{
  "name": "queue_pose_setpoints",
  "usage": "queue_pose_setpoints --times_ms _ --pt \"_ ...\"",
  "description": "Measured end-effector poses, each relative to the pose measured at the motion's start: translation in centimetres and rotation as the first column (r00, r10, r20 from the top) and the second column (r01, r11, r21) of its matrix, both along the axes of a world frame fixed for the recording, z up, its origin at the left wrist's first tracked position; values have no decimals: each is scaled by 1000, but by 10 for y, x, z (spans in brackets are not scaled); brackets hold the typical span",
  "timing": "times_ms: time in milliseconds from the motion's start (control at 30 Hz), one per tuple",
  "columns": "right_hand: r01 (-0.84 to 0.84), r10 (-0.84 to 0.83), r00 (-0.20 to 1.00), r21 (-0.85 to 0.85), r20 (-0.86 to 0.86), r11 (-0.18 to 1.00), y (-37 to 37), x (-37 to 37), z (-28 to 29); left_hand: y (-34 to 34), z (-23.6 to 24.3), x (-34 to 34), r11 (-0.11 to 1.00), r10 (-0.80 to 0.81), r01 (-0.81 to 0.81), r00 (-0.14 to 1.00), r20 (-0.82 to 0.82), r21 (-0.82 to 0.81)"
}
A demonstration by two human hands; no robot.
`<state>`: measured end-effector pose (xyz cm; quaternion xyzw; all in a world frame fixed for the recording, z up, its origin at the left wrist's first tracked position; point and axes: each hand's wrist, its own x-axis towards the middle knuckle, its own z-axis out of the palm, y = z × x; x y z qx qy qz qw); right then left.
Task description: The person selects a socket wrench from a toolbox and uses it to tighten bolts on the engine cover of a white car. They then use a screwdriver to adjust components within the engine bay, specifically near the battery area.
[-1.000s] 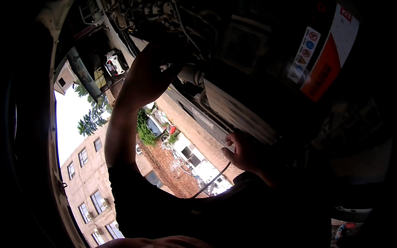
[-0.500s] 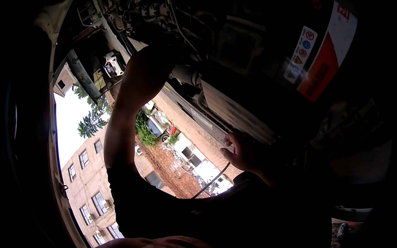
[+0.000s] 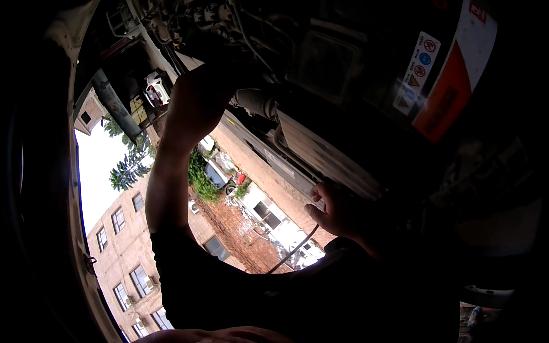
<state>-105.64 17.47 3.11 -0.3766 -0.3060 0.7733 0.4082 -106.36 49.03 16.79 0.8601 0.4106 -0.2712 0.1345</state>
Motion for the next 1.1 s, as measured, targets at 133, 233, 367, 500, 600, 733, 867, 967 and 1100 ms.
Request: queue_pose_setpoints --times_ms 133,233,367,500,600,733,867,967,1100 --pt "-3 3 1000 -4 -8 1000 -1 -1 0 -4 2 1 999 44 -45 999 -12 -10" --pt "-18 18 1000 -12 -7 1000 2 4 2 2 -7 -11 993 -114 116 984 138 -10" --pt "-22 22 1000 -20 -15 1000 0 -1 0 16 0 17 997 -44 24 965 -259 -78" --pt "-49 48 999 -13 -23 999 2 4 1 10 -4 8 981 -194 194 981 -8 -6" --pt "-71 70 997 -31 -27 997 3 7 2 10 -2 10 997 -54 53 999 -5 -63" --pt "-47 47 999 -2 -2 999 1 5 0 8 2 28 995 90 -97 947 -310 -7" --pt "-10 10 1000 5 3 1000 0 3 -1 8 -6 6 997 18 -18 1000 3 -77" --pt "-38 38 999 -25 8 999 2 1 -2 11 -5 14 985 116 -133 982 -151 -108" --pt "-43 44 998 17 -43 999 -4 4 2 -4 20 31 970 221 -242 918 -330 -24"
